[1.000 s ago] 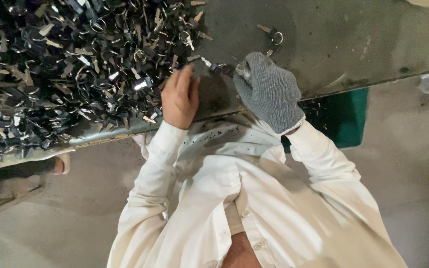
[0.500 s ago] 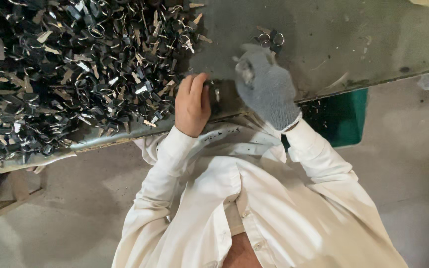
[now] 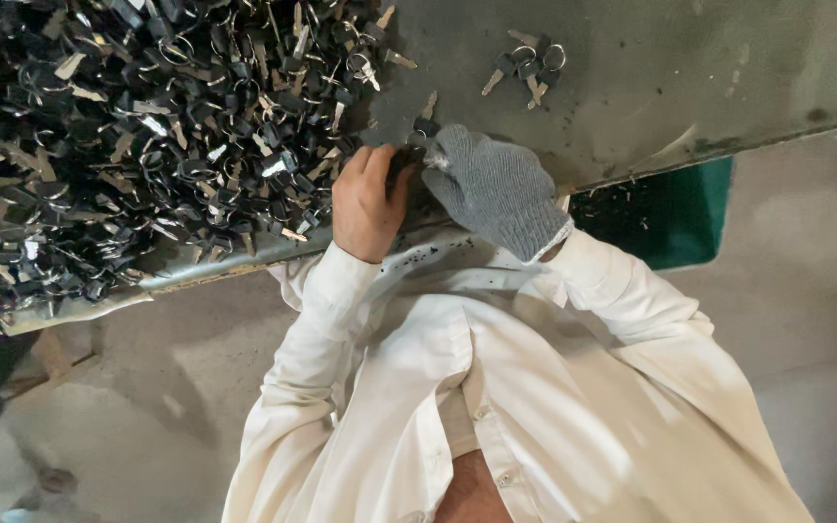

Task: The person threads keys onto split key rings at a workbench. They pick a key from a large pile, force it onto a metal ring, set the assembled key ring aside, and repeat the cycle continuously, occasionally sweeping finished rings into a pile.

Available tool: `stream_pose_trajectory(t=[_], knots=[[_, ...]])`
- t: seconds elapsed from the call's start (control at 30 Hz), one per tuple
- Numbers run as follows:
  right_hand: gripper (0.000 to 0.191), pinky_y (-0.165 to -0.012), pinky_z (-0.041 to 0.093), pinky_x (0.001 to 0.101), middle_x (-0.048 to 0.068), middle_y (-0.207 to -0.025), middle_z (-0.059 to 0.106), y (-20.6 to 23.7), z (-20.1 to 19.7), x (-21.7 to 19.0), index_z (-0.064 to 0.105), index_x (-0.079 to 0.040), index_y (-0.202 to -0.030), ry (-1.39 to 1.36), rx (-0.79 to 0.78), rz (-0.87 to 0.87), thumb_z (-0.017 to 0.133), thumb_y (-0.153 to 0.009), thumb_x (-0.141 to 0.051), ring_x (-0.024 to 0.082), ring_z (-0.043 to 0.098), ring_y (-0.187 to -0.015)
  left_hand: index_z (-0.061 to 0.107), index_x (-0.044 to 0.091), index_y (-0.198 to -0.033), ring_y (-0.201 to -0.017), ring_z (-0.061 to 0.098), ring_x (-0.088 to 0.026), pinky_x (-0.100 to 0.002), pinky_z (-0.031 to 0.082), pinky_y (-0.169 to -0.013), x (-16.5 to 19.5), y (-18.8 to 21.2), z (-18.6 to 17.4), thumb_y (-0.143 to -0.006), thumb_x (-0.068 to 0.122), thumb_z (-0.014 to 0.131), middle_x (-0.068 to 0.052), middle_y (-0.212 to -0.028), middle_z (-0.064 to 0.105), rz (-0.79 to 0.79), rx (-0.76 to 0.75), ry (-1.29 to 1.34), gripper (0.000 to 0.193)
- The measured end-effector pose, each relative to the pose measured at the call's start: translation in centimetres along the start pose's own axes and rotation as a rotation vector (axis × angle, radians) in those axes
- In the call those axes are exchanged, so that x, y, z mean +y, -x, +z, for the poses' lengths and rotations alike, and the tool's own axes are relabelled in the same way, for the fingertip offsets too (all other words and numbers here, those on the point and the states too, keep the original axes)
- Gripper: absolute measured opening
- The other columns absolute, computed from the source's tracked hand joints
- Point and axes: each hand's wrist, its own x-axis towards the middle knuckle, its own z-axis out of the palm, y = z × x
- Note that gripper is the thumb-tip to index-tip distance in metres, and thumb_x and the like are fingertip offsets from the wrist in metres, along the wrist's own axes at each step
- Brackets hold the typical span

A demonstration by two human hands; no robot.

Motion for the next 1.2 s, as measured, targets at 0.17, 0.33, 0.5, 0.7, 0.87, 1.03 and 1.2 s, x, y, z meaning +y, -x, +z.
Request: stream_pose_trajectory(t=[0.17, 0.33, 0.5, 0.7, 0.87, 1.03, 1.2], knots=[[0.027, -0.057, 0.055, 0.0499, 0.019, -0.08, 0.07, -1.1, 0.6, 0.4, 0.06, -0.006, -0.104, 0.105, -0.138, 0.017, 0.071, -0.095, -0.029, 0.038, 0.071, -0.068, 0.064, 0.002, -0.115, -0.089, 0.064, -0.043, -0.05, 0.051, -0.074, -0.7, 0.4, 0.3, -0.087, -0.003, 0.069, -0.018, -0.099, 0.064, -0.001, -0.011, 0.008, 0.029], [0.027, -0.051, 0.055, 0.0501, 0.018, -0.075, 0.07, -2.2, 1.5, 0.2, 0.062, -0.008, -0.106, 0.235, -0.249, 0.052, 0.069, -0.088, -0.027, 0.037, 0.072, -0.063, 0.064, 0.004, -0.111, -0.092, 0.065, -0.043, -0.05, 0.052, -0.077, -0.9, 0.0, 0.2, -0.084, -0.007, 0.067, -0.018, -0.097, 0.064, -0.001, -0.066, -0.018, 0.029], [0.034, -0.052, 0.054, 0.0498, 0.017, -0.074, 0.07, -2.0, 1.1, 0.4, 0.062, -0.006, -0.115, 0.158, -0.105, 0.003, 0.07, -0.094, -0.031, 0.037, 0.071, -0.063, 0.064, 0.005, -0.115, -0.086, 0.066, -0.041, -0.046, 0.053, -0.073, -0.7, 0.0, -0.3, -0.086, -0.005, 0.07, -0.017, -0.099, 0.066, 0.031, 0.025, 0.064, 0.031], [0.039, -0.046, 0.053, 0.0468, 0.015, -0.08, 0.069, -0.7, 1.2, -0.2, 0.061, -0.008, -0.111, 0.33, -0.137, -0.101, 0.072, -0.085, -0.036, 0.033, 0.071, -0.06, 0.064, 0.004, -0.117, -0.081, 0.066, -0.039, -0.046, 0.053, -0.069, -1.2, 0.4, 0.7, -0.081, -0.005, 0.071, -0.018, -0.093, 0.065, 0.003, 0.018, 0.005, 0.038], [0.036, -0.051, 0.054, 0.0486, 0.015, -0.081, 0.068, -1.1, 1.7, -0.5, 0.061, -0.008, -0.11, 0.271, -0.24, -0.058, 0.071, -0.092, -0.037, 0.035, 0.071, -0.064, 0.061, 0.001, -0.124, -0.083, 0.066, -0.04, -0.047, 0.053, -0.072, -1.2, 1.0, 1.7, -0.083, -0.005, 0.069, -0.019, -0.097, 0.065, 0.085, 0.077, -0.117, 0.042], [0.034, -0.059, 0.055, 0.0497, 0.018, -0.084, 0.068, -0.4, 0.6, 0.2, 0.06, -0.008, -0.109, 0.088, -0.24, -0.038, 0.071, -0.096, -0.037, 0.04, 0.07, -0.07, 0.061, 0.002, -0.132, -0.088, 0.07, -0.027, -0.035, 0.057, -0.077, -1.5, 1.7, 1.4, -0.095, -0.001, 0.069, -0.015, -0.107, 0.07, -0.107, 0.125, 0.234, 0.038], [0.034, -0.057, 0.053, 0.049, 0.018, -0.09, 0.069, 0.0, 1.0, 0.6, 0.06, -0.007, -0.109, 0.002, -0.001, -0.175, 0.072, -0.096, -0.036, 0.039, 0.068, -0.068, 0.066, -0.003, -0.141, -0.083, 0.063, -0.01, -0.025, 0.051, -0.072, -1.8, 1.1, 0.6, -0.102, -0.006, 0.066, -0.005, -0.1, 0.068, -0.728, -0.113, 1.753, 0.039]])
